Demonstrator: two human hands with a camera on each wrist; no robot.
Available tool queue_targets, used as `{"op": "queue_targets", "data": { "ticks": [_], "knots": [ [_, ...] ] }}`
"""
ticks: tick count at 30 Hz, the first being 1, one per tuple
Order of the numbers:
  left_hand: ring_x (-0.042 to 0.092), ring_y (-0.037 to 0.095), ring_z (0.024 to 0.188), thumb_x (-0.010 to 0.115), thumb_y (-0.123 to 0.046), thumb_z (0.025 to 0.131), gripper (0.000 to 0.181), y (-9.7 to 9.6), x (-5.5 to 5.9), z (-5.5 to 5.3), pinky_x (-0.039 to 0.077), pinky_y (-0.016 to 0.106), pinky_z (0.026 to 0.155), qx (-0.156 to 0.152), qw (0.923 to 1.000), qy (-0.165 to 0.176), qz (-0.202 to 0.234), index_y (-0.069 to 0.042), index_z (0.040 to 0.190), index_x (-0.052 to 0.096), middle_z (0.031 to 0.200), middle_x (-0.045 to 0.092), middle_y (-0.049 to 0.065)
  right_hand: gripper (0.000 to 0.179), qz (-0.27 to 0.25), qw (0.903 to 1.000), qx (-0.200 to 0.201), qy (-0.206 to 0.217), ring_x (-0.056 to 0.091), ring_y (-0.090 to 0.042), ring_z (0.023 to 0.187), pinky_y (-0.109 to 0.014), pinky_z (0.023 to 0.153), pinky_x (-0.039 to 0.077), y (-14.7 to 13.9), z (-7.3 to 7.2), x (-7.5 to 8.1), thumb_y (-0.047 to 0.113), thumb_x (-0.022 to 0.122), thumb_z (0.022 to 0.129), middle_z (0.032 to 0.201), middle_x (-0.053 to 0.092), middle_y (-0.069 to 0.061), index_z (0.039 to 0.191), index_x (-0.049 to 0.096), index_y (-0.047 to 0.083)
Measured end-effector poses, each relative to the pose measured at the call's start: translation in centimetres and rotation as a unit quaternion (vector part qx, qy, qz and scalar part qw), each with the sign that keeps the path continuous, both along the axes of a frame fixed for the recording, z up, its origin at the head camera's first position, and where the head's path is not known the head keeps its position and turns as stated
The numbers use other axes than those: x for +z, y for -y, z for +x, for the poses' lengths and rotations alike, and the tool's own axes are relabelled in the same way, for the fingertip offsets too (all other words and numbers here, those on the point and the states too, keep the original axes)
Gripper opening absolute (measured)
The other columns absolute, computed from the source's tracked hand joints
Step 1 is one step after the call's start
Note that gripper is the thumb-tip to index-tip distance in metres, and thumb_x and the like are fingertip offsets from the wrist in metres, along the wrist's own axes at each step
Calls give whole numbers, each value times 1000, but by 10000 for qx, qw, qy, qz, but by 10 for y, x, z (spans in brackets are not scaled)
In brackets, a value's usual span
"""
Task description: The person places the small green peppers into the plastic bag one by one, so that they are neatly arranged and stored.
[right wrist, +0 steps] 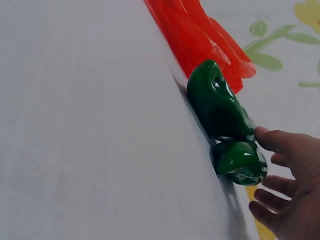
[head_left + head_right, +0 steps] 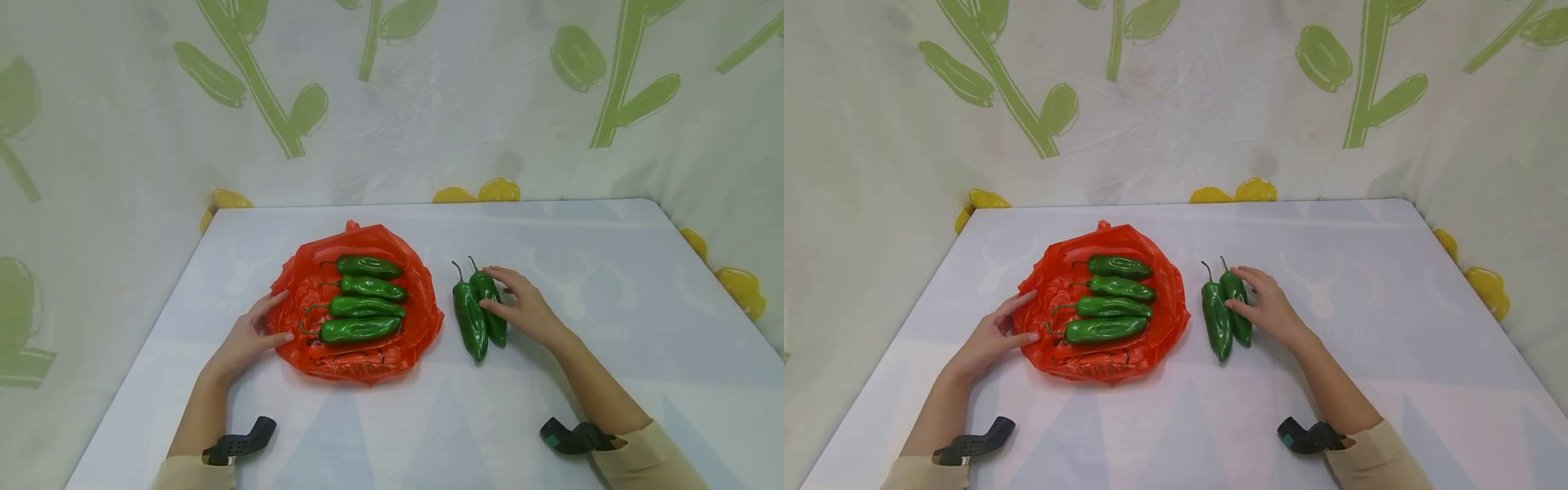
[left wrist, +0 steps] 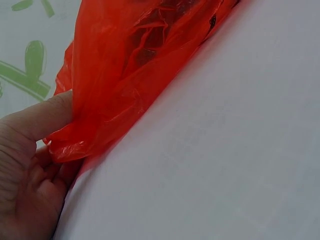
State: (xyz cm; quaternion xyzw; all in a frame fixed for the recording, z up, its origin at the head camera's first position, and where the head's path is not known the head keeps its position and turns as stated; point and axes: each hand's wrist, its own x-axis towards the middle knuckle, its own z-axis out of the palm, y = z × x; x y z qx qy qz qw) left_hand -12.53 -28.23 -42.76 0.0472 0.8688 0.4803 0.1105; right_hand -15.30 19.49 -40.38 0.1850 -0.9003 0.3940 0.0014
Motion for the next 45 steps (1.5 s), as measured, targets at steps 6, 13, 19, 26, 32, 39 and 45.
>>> {"op": "queue_targets", "data": {
  "ticks": [6,13,19,26,32,39,45],
  "knots": [
    [14,39,142,74,-32,80,83,-1,0,-1,33,60,103,12,10000,-5,-10,-19,149,30,156,17,16,55,-67,9989,-193,434,52,-39,112,-50,88,51,0,1,-2,14,63,91,136,45,-23,139,41,0],
    [14,39,142,74,-32,80,82,-1,2,0,33,60,103,21,10000,5,1,-18,149,31,156,17,16,51,-396,9971,-539,357,54,-41,108,-52,88,50,7,4,-5,5,60,88,134,45,-25,136,45,-2],
    [13,39,142,74,-31,80,82,-1,2,0,33,60,103,27,10000,12,28,-18,149,31,156,17,16,46,-365,9960,-804,114,49,-40,117,-53,93,46,6,3,-8,2,55,88,136,46,-24,133,49,-2],
    [14,39,142,74,-31,80,82,-1,2,0,33,59,103,39,10000,-6,30,-19,149,31,156,18,16,47,-209,9956,-911,-49,48,-39,119,-54,94,45,5,1,-12,4,63,88,134,47,-25,132,49,-2],
    [14,38,143,74,-30,80,82,-1,1,0,33,58,103,52,10000,-4,60,-20,149,31,156,18,15,51,-105,9948,-1013,10,50,-38,115,-52,92,45,6,1,-12,6,66,85,133,48,-25,133,50,0],
    [14,37,143,75,-31,80,82,-1,0,-1,33,58,103,69,10000,11,66,-20,149,31,156,18,14,48,-174,9934,-1124,120,51,-40,113,-54,95,44,4,4,-10,3,64,86,133,49,-25,132,50,1],
    [13,38,143,75,-32,79,83,-1,0,0,34,58,103,82,10000,33,13,-20,149,31,156,17,15,48,-242,9921,-1225,145,51,-40,112,-54,94,44,4,5,-6,3,63,85,133,49,-24,132,51,2]
  ]
}}
